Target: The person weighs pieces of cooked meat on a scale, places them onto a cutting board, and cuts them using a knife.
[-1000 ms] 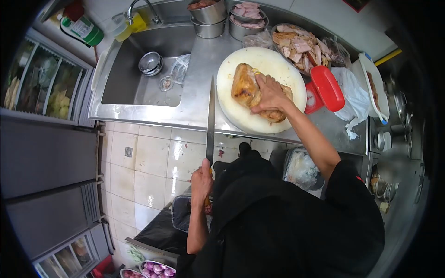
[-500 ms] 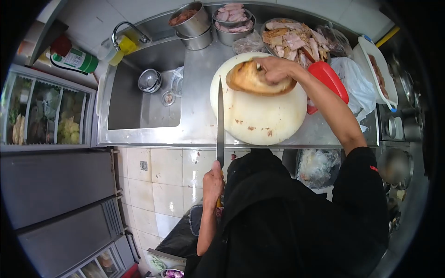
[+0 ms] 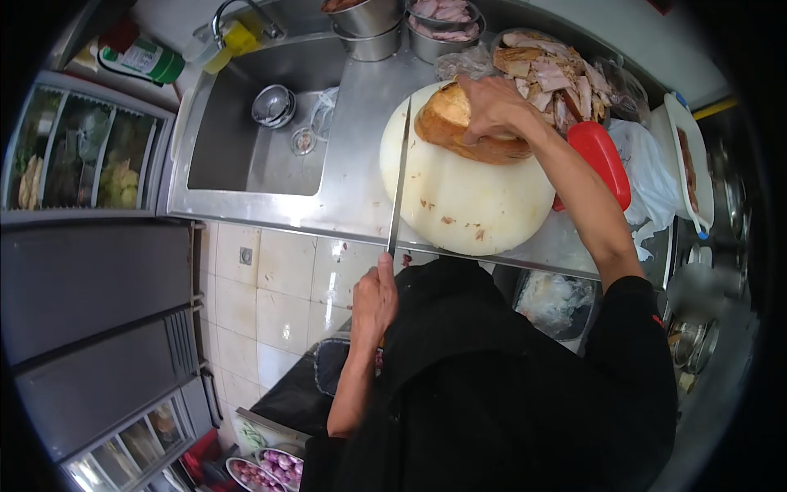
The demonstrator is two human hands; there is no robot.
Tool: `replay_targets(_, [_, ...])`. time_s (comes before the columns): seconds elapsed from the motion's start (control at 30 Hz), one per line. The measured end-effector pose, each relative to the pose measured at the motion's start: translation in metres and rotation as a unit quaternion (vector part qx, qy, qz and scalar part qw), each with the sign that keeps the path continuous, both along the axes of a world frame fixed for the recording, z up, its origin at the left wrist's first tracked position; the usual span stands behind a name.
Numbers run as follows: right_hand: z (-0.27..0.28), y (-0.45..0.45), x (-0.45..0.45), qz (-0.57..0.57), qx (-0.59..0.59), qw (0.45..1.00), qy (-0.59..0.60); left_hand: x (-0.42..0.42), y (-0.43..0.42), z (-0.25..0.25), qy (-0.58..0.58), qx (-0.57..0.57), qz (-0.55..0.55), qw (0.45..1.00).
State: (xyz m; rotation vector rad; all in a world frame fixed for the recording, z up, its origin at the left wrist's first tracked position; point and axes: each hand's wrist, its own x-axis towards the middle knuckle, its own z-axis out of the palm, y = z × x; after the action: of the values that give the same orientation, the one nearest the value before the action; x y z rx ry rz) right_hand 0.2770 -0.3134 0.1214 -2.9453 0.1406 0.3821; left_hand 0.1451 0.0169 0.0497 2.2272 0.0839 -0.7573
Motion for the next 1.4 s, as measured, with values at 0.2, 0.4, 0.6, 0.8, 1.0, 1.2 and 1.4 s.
replay_targets(0.2, [0.003,0.006,-0.015,0.018,0.037,0.998,0.054,0.010,-0.015,0.043,-0.037,-0.010,-0.017,0.999])
replay_targets(0.4, [0.004,0.027,-0.042,0.028,-0.028,0.999,0.028,0.015,-0.028,0.058,-0.051,-0.007,-0.028,0.998])
replay_targets(0.6, [-0.033,0.049,-0.050,-0.046,-0.057,0.989,-0.130,0.017,-0.041,0.061,-0.079,0.018,-0.044,0.996])
replay_targets(0.8, [-0.028,0.046,-0.047,-0.038,-0.016,0.992,-0.121,0.019,-0.052,0.078,-0.073,0.048,-0.059,0.994])
replay_targets(1.0, [-0.027,0.046,-0.044,-0.041,-0.004,0.991,-0.124,0.014,-0.058,0.080,-0.096,0.053,-0.066,0.992])
replay_targets(1.2, [-0.031,0.041,-0.040,-0.034,-0.003,0.990,-0.134,-0.001,-0.052,0.091,-0.083,0.095,-0.067,0.990])
replay_targets(1.4, [-0.035,0.037,-0.039,-0.032,0.017,0.991,-0.132,-0.026,-0.036,0.104,-0.060,0.135,-0.061,0.987])
